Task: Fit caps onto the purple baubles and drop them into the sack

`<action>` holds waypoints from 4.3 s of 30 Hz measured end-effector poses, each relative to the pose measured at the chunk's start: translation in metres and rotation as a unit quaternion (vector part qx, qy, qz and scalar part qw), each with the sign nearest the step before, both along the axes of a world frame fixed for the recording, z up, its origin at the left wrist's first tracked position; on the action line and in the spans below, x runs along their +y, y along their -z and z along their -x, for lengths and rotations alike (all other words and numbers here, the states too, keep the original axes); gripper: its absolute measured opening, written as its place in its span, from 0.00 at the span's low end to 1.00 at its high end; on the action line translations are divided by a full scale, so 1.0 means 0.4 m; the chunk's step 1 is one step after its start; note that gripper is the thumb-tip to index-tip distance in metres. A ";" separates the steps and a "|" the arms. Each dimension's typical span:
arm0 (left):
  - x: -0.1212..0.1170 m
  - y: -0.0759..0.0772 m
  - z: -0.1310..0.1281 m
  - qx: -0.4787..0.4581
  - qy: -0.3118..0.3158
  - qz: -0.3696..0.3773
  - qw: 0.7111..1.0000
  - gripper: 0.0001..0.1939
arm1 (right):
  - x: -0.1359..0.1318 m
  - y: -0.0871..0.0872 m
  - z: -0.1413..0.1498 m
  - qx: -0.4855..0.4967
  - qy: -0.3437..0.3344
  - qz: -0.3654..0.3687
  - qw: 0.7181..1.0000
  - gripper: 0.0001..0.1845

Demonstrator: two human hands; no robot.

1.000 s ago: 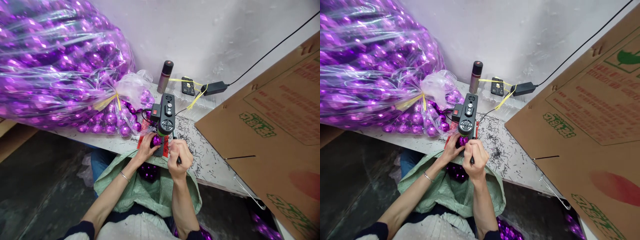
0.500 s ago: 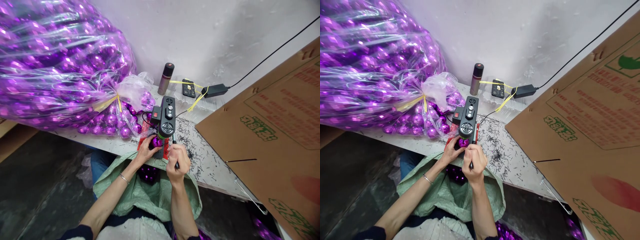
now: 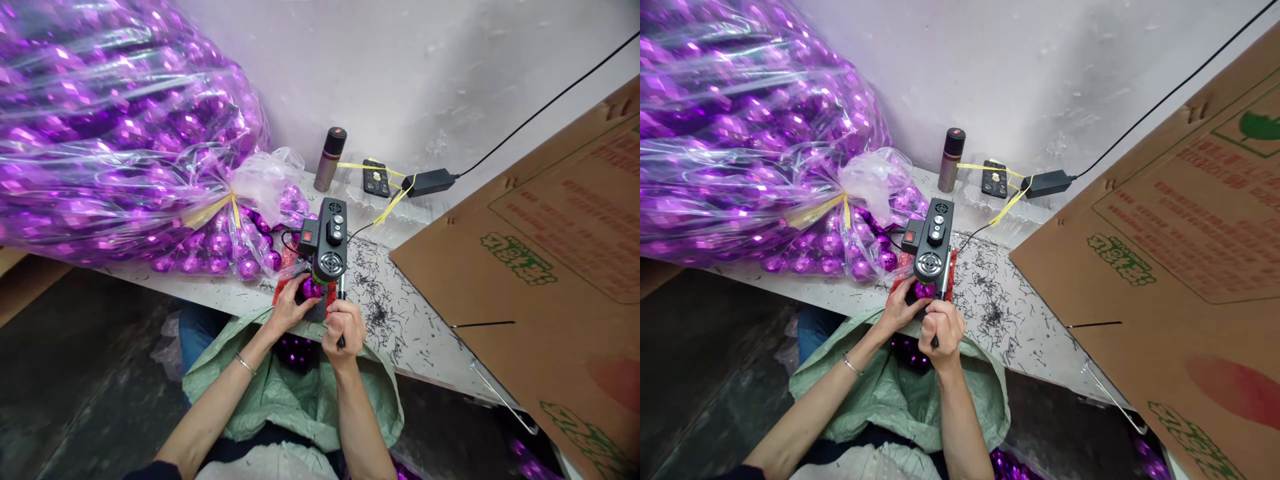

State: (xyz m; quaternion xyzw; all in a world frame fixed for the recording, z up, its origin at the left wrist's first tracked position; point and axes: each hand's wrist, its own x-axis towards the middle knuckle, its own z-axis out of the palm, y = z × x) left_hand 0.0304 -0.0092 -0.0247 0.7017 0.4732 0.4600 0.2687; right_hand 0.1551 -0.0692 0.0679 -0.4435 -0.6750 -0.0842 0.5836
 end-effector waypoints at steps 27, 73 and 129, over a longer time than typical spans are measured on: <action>0.004 -0.006 0.003 -0.001 0.008 0.014 1.000 0.26 | 0.014 0.064 0.013 0.057 -0.021 -0.030 0.998 0.15; 0.183 -0.225 0.158 0.349 -0.049 0.105 0.930 0.26 | 0.005 -0.063 0.019 0.053 0.000 -0.005 0.999 0.15; -0.022 -0.026 0.025 -0.028 -0.024 0.062 0.997 0.30 | 0.009 -0.159 0.006 0.041 -0.015 0.034 0.998 0.16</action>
